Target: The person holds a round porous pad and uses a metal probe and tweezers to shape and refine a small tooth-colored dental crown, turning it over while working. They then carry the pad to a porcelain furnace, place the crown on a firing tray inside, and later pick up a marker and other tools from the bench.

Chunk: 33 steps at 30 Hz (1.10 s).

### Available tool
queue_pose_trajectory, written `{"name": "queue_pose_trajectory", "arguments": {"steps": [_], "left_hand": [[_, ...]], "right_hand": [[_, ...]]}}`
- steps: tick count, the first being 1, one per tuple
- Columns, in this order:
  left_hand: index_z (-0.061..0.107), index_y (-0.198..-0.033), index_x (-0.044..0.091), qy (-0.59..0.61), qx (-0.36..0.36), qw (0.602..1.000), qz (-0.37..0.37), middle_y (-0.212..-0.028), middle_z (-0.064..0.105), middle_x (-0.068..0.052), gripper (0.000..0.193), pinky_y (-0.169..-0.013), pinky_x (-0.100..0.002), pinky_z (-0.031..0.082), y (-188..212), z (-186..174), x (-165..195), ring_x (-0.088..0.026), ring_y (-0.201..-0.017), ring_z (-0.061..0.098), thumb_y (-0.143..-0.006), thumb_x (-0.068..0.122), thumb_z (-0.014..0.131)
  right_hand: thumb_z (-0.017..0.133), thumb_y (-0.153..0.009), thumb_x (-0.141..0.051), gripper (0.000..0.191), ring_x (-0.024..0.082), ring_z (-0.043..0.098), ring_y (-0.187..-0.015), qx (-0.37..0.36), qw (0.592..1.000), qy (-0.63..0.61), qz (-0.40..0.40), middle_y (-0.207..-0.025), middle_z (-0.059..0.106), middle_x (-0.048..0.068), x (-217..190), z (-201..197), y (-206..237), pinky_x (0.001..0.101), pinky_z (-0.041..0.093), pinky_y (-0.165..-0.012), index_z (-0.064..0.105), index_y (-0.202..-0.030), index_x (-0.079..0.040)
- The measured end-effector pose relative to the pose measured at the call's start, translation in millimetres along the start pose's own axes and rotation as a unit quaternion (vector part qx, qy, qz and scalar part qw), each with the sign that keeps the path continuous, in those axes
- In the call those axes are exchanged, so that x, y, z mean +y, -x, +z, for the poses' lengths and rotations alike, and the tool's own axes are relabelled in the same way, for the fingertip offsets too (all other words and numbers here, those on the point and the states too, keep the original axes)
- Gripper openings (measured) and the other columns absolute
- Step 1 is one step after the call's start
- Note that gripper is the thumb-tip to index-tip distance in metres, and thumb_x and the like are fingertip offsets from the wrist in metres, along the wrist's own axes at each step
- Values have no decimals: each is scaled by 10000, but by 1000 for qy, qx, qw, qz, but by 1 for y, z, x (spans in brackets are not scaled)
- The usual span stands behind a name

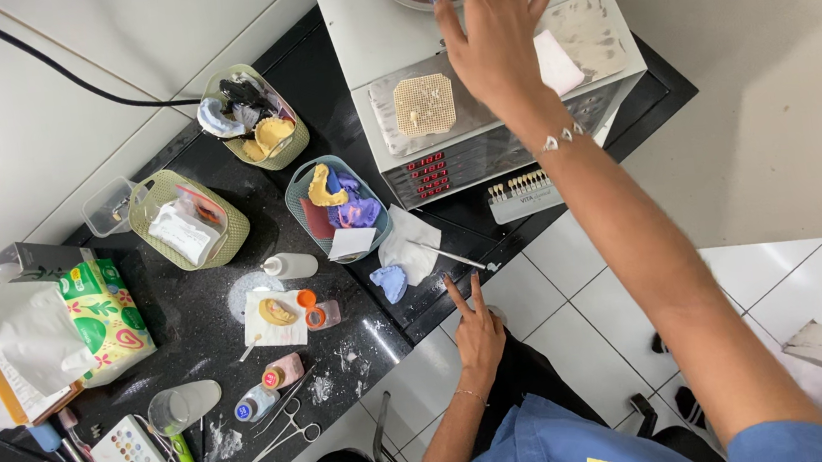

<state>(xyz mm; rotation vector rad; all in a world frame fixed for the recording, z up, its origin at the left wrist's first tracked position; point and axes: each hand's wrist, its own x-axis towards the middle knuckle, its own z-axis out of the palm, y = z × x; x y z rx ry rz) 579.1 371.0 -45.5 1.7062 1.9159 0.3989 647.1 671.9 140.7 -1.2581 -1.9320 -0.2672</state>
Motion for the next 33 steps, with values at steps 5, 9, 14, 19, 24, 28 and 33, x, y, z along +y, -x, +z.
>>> {"name": "queue_pose_trajectory", "arguments": {"steps": [5,9,14,19,24,28,33], "left_hand": [[223,-1595,89,-17,-11,1000,-4,-1623,-24,-405,870,-537,-398,594,2,1,-3,-336,-654,708,-851,52,673],[204,-1599,73,-11,-30,999,-11,-1629,-32,-389,875,-551,-411,594,5,1,-6,-360,-653,705,-862,68,677],[175,-1591,53,-13,-58,998,-32,-1637,-36,-373,888,-561,-421,597,2,5,-9,-384,-662,701,-861,78,681],[172,-1583,41,-25,-66,997,-36,-1632,-30,-369,904,-575,-414,602,3,12,-14,-368,-709,713,-842,81,689],[169,-1588,28,-39,-76,996,-36,-1630,-34,-378,902,-595,-399,607,4,16,-20,-366,-746,724,-849,92,682],[151,-1582,18,-56,-95,993,-41,-1616,-50,-397,893,-605,-407,607,3,16,-20,-373,-770,730,-868,109,680],[120,-1595,24,-40,-140,987,-69,-1614,-94,-407,897,-626,-408,609,2,15,-19,-384,-775,731,-877,100,651]], "right_hand": [[639,-1085,-27,368,222,489,-1199,132,960,-213,124,-1384,514,96,-22,-46,92,379,413,-1031,476,-1414,-45],[647,-1023,48,239,84,511,-876,193,840,-361,356,-1099,529,28,-20,-41,147,228,427,-785,471,-1145,-58],[739,-939,-7,247,74,572,-783,49,819,-327,468,-890,606,3,-1,-18,162,229,494,-700,512,-1026,-52],[763,-971,-84,250,54,621,-830,-7,801,-391,453,-880,601,1,12,-3,166,206,535,-766,515,-967,-52],[773,-958,-112,255,50,624,-741,-2,762,-420,493,-783,633,-6,22,6,168,207,545,-699,529,-907,-59],[786,-946,-85,258,48,615,-731,0,754,-418,507,-760,626,-1,25,11,173,211,533,-679,538,-884,-48],[770,-890,-23,247,24,654,-791,-16,771,-416,482,-798,640,-19,29,11,182,194,536,-698,525,-886,-58]]}}
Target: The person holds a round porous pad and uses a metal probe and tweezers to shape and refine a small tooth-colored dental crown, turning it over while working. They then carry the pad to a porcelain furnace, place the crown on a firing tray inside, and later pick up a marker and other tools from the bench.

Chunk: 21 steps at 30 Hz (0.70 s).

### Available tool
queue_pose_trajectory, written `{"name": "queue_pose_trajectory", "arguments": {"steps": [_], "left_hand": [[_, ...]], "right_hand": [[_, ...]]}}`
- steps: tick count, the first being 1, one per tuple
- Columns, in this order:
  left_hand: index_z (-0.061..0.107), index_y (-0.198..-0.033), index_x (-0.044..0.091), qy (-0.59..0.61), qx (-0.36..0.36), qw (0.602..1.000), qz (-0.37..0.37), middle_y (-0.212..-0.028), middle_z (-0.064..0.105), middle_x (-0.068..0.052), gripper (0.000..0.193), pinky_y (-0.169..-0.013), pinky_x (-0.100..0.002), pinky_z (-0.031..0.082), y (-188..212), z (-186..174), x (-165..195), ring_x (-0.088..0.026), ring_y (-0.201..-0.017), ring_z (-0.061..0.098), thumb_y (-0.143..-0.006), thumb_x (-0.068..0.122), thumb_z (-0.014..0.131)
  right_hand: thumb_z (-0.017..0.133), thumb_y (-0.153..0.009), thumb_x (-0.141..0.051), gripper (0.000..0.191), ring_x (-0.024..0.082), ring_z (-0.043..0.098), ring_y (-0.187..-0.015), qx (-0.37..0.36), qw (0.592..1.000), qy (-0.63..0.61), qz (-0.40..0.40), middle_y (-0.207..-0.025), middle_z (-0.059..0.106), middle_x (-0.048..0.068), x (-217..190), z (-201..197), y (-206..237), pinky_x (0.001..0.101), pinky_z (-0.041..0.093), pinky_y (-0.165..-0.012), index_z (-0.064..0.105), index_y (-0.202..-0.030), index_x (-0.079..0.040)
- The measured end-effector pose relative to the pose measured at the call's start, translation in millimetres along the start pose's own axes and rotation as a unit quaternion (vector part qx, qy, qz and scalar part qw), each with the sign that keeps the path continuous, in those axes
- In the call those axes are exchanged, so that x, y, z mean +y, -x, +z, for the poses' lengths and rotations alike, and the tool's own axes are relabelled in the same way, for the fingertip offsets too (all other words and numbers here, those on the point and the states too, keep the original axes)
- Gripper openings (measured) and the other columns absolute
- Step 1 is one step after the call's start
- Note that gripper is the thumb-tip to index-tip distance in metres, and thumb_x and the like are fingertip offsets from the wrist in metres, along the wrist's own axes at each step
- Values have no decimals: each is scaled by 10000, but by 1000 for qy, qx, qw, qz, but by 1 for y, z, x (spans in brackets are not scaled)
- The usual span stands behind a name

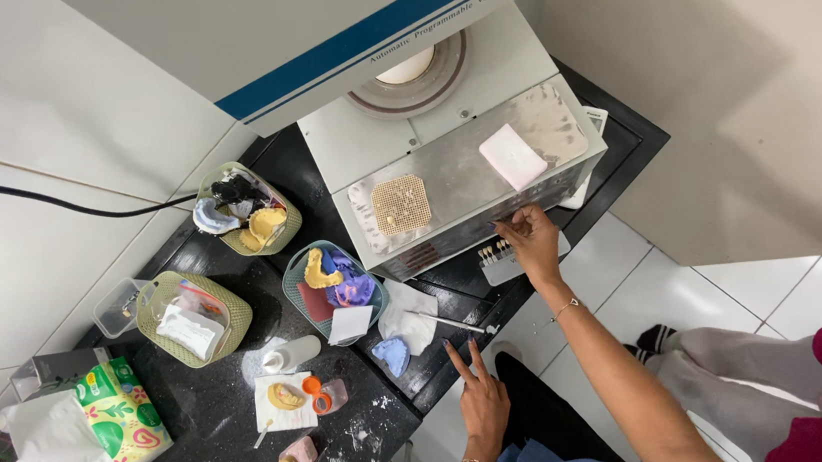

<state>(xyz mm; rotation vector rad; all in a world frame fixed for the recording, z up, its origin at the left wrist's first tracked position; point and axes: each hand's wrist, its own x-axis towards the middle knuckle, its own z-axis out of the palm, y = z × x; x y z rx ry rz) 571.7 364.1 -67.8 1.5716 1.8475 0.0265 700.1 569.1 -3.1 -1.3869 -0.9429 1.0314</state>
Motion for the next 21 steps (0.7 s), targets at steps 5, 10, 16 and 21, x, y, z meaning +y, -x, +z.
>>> {"name": "queue_pose_trajectory", "arguments": {"steps": [5,10,16,21], "left_hand": [[130,-1583,11,5,28,999,21,-1609,-77,-402,894,-610,-414,609,0,4,-4,-389,-775,726,-864,103,653],[155,-1568,0,-3,29,999,17,-1607,-63,-405,868,-632,-405,613,0,4,-3,-379,-789,728,-866,106,655],[174,-1565,-15,-6,29,999,29,-1606,-47,-413,847,-634,-391,615,2,2,-4,-353,-776,735,-870,99,644],[176,-1562,-25,-1,35,999,28,-1599,-43,-417,882,-628,-395,615,2,0,-2,-369,-775,732,-839,104,663]], "right_hand": [[811,-884,-19,263,30,559,-705,15,998,60,-11,-731,592,-15,9,-8,-1,204,498,-638,550,-885,-48],[832,-873,-30,296,10,583,-692,25,995,94,-13,-710,581,-26,14,-10,-7,197,494,-582,542,-812,-41],[817,-890,-25,293,7,530,-688,27,998,60,-9,-717,542,-39,14,-9,-5,183,475,-597,532,-824,-39],[821,-878,23,286,25,480,-665,45,996,71,-7,-713,540,-33,12,-6,-6,194,437,-589,548,-820,-39]]}}
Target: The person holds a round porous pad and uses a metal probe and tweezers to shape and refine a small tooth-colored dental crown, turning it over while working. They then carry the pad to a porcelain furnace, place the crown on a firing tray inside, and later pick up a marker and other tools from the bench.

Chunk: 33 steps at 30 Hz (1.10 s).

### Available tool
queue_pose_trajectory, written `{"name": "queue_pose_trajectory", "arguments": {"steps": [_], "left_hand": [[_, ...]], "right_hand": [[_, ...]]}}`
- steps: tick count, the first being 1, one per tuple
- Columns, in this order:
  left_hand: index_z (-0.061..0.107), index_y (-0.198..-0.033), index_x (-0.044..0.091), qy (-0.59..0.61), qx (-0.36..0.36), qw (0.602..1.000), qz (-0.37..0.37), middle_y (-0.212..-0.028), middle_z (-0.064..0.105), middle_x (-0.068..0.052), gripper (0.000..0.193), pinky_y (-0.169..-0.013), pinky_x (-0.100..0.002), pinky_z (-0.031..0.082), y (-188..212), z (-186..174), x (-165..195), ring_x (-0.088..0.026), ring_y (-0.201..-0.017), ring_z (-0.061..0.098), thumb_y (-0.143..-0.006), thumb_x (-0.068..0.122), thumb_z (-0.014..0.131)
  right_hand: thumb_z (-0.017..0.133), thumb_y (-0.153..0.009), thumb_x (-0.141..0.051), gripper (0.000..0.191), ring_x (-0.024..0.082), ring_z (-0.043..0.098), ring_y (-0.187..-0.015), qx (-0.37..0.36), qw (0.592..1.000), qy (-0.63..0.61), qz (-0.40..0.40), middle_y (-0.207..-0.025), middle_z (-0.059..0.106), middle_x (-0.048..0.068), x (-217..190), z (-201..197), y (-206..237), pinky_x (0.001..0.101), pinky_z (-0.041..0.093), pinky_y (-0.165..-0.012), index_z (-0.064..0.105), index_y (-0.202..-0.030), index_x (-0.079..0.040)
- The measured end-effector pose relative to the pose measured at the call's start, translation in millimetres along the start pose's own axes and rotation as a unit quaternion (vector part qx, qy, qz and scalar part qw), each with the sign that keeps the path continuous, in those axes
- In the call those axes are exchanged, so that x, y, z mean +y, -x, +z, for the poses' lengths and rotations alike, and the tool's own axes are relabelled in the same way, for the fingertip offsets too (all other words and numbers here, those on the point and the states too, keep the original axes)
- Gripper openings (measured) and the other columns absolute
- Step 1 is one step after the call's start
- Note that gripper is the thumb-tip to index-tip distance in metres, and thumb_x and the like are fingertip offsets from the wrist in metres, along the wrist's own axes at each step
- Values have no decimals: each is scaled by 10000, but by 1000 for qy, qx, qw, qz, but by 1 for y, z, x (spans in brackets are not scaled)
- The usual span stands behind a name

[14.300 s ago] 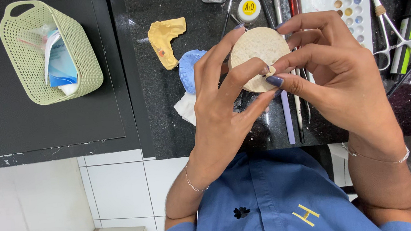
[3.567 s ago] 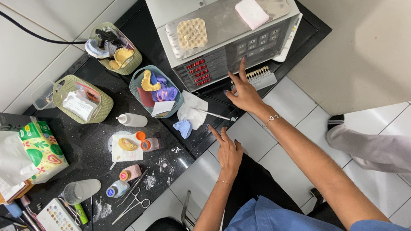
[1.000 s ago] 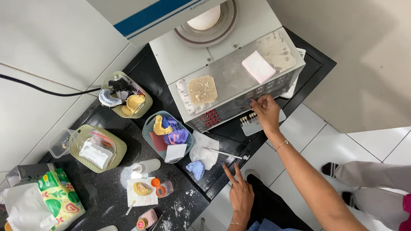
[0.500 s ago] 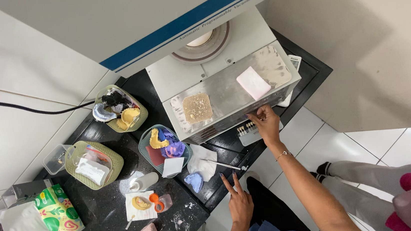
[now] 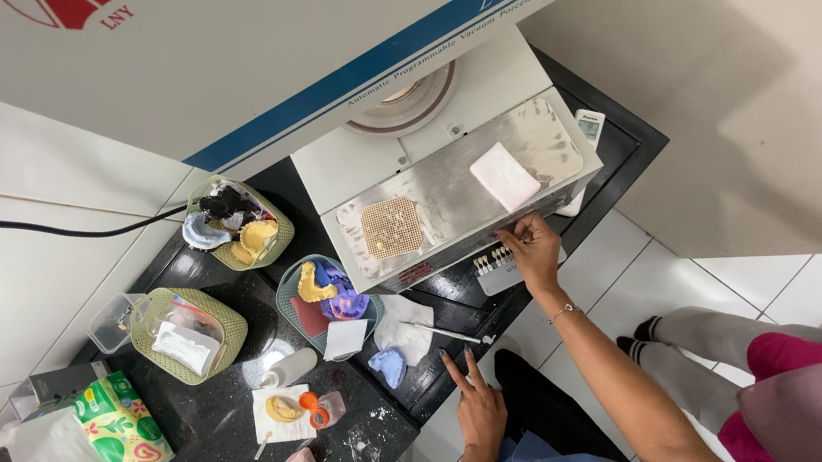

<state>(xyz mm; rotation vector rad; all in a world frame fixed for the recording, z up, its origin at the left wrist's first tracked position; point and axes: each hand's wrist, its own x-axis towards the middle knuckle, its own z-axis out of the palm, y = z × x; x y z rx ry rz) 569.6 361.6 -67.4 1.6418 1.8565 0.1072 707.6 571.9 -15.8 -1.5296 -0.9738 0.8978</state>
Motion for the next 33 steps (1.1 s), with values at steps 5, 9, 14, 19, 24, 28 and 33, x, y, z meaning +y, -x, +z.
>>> {"name": "queue_pose_trajectory", "arguments": {"steps": [5,9,14,19,24,28,33], "left_hand": [[168,-1573,13,-16,-35,999,-38,-1598,-71,-418,853,-620,-411,605,-2,-3,5,-379,-695,727,-880,139,649],[174,-1577,25,-4,-8,999,-45,-1606,-61,-407,863,-595,-422,607,0,-2,10,-390,-680,720,-860,122,644],[187,-1571,13,11,24,999,-35,-1610,-55,-414,870,-596,-433,609,0,-4,14,-408,-728,719,-842,101,653],[185,-1577,19,-11,27,999,-32,-1621,-49,-395,891,-631,-419,610,-2,-8,17,-382,-757,726,-829,92,663],[155,-1576,-2,-31,4,999,-38,-1602,-81,-421,910,-660,-401,615,-2,-10,20,-375,-790,725,-842,115,681],[151,-1580,-1,-18,7,999,-31,-1610,-81,-407,917,-668,-406,614,0,-12,20,-381,-838,717,-836,91,679],[179,-1582,9,-8,15,1000,-20,-1617,-70,-403,919,-675,-407,615,2,-14,18,-379,-847,719,-813,67,678]], "right_hand": [[789,-878,45,285,5,549,-723,13,996,-84,9,-770,580,-47,-5,4,2,176,475,-634,522,-859,-53],[797,-891,41,294,16,552,-735,-7,996,-83,22,-792,611,-21,-11,1,1,180,467,-636,518,-882,-49],[799,-881,26,336,44,585,-781,-59,998,-30,6,-857,641,10,-14,-12,3,206,509,-697,482,-959,-52],[787,-879,21,362,69,591,-787,-20,999,-25,12,-871,657,26,-16,-31,18,230,518,-731,451,-992,-56],[760,-923,-6,308,56,579,-792,-6,999,-27,36,-879,649,18,-10,-42,30,223,507,-725,462,-980,-60],[734,-977,-46,252,44,530,-782,1,998,-41,43,-882,617,1,-4,-43,37,213,488,-727,483,-977,-62],[761,-954,-42,228,111,510,-765,37,994,62,-77,-904,596,24,-12,-36,57,256,474,-727,536,-986,-54]]}}
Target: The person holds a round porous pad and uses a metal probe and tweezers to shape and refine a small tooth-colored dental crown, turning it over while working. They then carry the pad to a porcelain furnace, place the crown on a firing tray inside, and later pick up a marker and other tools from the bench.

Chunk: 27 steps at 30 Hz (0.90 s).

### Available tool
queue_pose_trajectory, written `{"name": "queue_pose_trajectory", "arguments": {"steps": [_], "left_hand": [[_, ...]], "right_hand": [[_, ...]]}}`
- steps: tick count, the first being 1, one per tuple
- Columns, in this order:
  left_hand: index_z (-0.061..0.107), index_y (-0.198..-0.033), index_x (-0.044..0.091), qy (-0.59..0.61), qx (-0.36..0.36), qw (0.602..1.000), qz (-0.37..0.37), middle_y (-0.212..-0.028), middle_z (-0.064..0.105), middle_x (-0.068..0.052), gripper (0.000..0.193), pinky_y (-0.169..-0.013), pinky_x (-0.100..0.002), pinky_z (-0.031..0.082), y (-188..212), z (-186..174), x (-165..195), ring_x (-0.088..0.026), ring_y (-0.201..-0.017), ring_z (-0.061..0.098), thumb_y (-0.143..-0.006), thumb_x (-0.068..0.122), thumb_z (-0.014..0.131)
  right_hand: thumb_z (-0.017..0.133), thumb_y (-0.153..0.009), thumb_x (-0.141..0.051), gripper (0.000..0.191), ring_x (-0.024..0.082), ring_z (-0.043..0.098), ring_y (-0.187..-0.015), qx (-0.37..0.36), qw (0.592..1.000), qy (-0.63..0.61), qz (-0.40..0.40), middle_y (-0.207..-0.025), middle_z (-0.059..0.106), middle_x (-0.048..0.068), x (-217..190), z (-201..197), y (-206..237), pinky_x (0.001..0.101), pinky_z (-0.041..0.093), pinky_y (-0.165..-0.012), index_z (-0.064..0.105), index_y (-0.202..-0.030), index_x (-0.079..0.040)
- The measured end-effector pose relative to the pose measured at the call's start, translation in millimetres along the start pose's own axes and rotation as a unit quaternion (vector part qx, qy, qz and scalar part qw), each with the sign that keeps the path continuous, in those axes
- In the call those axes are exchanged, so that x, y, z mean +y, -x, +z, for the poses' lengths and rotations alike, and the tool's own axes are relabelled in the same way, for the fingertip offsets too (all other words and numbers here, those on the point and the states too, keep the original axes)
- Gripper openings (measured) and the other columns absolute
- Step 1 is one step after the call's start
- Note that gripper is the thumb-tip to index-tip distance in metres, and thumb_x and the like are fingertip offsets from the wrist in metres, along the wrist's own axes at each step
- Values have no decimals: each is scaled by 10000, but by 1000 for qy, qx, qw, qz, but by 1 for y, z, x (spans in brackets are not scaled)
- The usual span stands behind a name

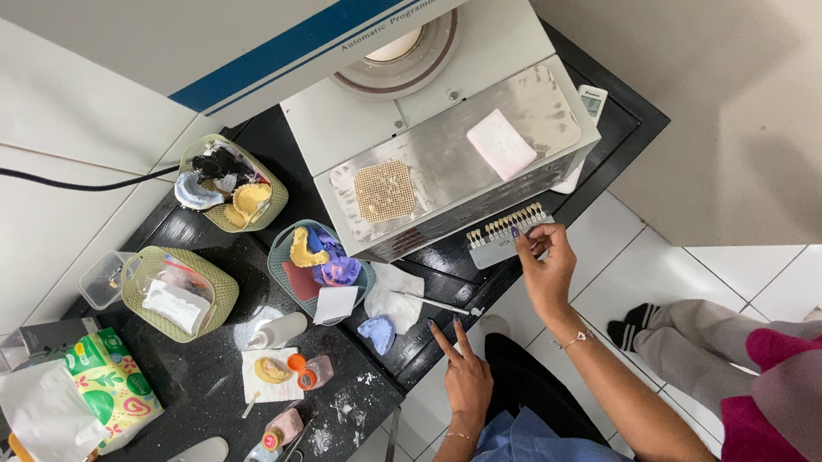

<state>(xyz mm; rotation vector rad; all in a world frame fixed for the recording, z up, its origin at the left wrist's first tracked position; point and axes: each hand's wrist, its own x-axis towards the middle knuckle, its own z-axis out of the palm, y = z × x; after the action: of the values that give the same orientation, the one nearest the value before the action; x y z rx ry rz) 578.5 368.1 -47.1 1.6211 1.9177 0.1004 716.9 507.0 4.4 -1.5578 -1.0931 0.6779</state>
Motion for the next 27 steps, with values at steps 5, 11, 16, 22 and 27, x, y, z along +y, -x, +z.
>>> {"name": "queue_pose_trajectory", "arguments": {"steps": [5,11,16,22,27], "left_hand": [[218,-1574,13,-14,4,1000,7,-1619,-49,-404,896,-653,-411,615,0,-1,-1,-378,-837,728,-812,76,685],[228,-1589,43,-13,5,1000,10,-1624,-21,-392,893,-618,-427,611,-3,-9,2,-391,-809,730,-818,72,677],[238,-1569,7,71,-1,997,-1,-1658,33,-341,824,-590,-445,597,7,-9,-4,-411,-813,719,-872,107,664],[412,-1482,47,166,83,976,116,-1625,257,-248,699,-604,-394,628,32,-1,-17,-315,-890,747,-812,-23,597],[514,-1279,34,203,156,964,73,-1423,490,-175,443,-657,-393,609,38,1,-15,-291,-850,717,-855,-62,598]], "right_hand": [[728,-907,-163,196,262,541,-1053,-49,944,104,-308,-1084,646,77,-47,13,11,403,415,-958,614,-1041,-76],[691,-898,-317,266,299,475,-1085,-78,901,192,-380,-1114,575,92,-73,38,2,447,322,-978,694,-1090,-132],[692,-1019,-183,216,274,550,-1054,-140,935,23,-324,-1158,552,77,-43,33,27,395,471,-948,607,-1199,-99],[672,-949,-126,306,348,589,-1072,-248,928,180,-212,-1171,602,138,-32,51,47,432,485,-942,609,-1232,-29],[733,-867,-173,355,328,581,-1039,-369,879,235,-189,-1104,586,119,-38,62,50,451,474,-923,619,-1177,-41]]}}
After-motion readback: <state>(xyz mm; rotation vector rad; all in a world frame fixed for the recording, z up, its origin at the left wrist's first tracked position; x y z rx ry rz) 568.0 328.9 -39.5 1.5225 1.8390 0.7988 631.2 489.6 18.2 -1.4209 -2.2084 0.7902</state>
